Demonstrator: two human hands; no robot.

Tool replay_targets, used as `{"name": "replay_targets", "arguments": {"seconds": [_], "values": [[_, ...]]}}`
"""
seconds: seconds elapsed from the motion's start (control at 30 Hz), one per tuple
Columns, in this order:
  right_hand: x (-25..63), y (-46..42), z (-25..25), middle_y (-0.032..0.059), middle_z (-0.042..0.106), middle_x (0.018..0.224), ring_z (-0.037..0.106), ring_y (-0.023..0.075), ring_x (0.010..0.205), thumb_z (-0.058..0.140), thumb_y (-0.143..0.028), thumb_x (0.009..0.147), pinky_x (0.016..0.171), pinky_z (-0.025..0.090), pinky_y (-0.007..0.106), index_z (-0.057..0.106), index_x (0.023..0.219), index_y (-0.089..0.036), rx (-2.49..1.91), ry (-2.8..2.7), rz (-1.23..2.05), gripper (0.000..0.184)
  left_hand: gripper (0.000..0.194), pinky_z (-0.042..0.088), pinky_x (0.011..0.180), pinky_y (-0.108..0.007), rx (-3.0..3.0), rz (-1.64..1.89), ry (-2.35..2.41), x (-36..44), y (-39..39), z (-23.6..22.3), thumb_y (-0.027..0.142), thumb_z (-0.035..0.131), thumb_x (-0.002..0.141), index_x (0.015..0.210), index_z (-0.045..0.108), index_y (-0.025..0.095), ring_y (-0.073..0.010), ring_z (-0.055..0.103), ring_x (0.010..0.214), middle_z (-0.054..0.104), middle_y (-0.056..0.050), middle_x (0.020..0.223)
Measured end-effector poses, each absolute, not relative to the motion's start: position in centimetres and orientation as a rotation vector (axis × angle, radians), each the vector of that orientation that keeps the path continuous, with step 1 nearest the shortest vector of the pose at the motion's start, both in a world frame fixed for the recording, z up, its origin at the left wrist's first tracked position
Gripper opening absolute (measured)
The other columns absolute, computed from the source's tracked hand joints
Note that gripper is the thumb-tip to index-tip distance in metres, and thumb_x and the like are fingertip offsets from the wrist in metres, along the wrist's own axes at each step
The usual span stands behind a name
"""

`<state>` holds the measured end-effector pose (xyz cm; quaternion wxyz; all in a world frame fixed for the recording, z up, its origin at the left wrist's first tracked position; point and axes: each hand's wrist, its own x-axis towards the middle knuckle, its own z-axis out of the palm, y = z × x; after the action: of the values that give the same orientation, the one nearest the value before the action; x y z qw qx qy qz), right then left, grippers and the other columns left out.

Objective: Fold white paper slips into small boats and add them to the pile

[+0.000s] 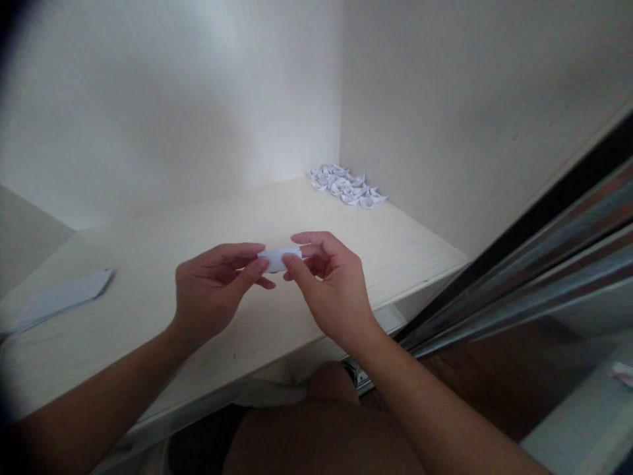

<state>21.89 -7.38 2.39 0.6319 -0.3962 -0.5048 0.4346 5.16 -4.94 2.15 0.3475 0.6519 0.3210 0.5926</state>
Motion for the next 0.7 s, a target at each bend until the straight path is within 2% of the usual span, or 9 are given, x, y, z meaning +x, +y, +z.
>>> {"name": "replay_targets", "arguments": {"seconds": [0.2,0.47,0.7], "values": [[21.99,-7.49,2.3,-0.001,0.072,0.074,0.07,0.0153,0.064,0.084,-0.036,0.078,0.062,0.057,0.031,0.072,0.097,-0.022,-0.944,-1.181,0.959,0.026,0.014,0.069,0.054,-0.024,1.659,1.507,0.839,5.18,-4.93,2.26,0.022,0.082,0.08,0.092,0.076,0.016,-0.016,0.076,0.059,0.081,-0.003,0.083],[21.95,-7.42,2.33,-0.0022,0.071,0.074,0.068,0.0129,0.061,0.083,-0.028,0.079,0.06,0.056,0.029,0.075,0.094,-0.022,-0.924,-1.181,0.96,0.018,0.013,0.069,0.057,-0.022,1.609,1.478,0.791,5.24,-4.75,2.34,0.012,0.08,0.079,0.09,0.078,0.017,-0.0157,0.077,0.059,0.081,0.0,0.075],[22.11,-7.31,2.28,-0.0024,0.071,0.074,0.068,0.0131,0.061,0.083,-0.027,0.079,0.059,0.056,0.029,0.076,0.094,-0.022,-0.927,-1.194,0.971,0.018,0.014,0.068,0.056,-0.022,1.567,1.446,0.803,5.17,-4.74,2.51,0.011,0.081,0.077,0.089,0.078,0.017,-0.0164,0.077,0.058,0.081,0.0,0.073]]}}
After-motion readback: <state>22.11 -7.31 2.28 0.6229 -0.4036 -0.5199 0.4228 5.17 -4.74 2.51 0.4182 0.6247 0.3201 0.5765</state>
